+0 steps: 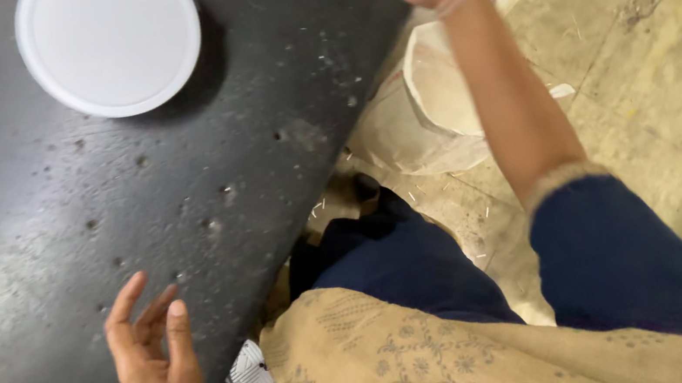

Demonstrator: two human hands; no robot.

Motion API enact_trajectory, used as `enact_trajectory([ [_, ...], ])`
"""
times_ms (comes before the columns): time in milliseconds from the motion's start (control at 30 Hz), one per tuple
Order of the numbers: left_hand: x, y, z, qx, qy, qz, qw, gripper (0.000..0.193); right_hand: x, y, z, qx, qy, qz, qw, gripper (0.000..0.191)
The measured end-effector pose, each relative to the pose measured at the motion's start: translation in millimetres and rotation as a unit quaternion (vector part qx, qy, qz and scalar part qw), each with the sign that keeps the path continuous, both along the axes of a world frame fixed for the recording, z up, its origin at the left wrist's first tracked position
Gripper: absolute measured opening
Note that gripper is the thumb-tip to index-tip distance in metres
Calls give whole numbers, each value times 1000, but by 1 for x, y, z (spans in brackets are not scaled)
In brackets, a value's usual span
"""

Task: The person carries a blue crate of round LED panel lights to a workbench, wipes each light's face with a cloth, slides it into a clear plastic bag, and stacks the bagged lights on the bench. They repeatedly take lights from the crate, wipe, bag, and set them aside.

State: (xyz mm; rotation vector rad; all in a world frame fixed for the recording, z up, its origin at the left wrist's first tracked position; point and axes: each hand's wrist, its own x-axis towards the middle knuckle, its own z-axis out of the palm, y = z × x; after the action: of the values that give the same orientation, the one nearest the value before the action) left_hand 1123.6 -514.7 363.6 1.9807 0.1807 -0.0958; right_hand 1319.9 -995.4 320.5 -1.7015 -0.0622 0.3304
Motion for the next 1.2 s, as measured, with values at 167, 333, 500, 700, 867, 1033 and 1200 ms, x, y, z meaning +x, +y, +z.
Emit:
enact_trajectory([
  [167,9,-91,9,60,4,-97,993,35,-125,-135,-94,37,185,-32,982,41],
  [333,16,-208,-26,14,6,-258,966,31,-211,-157,-263,-358,147,67,920,41],
  [500,33,-345,-159,69,7,-408,910,44,-252,-147,-281,-243,379,77,890,43],
  [700,44,-435,-295,217,274,-368,862,64,-238,-136,-263,-248,456,58,853,38],
  [867,21,-444,-299,90,87,-426,896,84,-224,-136,-293,-174,178,-186,951,32],
  [1033,-13,-458,-245,0,183,-487,854,81,-199,-151,-304,-125,258,-222,932,37],
  [1200,-13,-461,-212,-94,62,-496,861,84,-182,-168,-299,-104,224,-339,908,43],
])
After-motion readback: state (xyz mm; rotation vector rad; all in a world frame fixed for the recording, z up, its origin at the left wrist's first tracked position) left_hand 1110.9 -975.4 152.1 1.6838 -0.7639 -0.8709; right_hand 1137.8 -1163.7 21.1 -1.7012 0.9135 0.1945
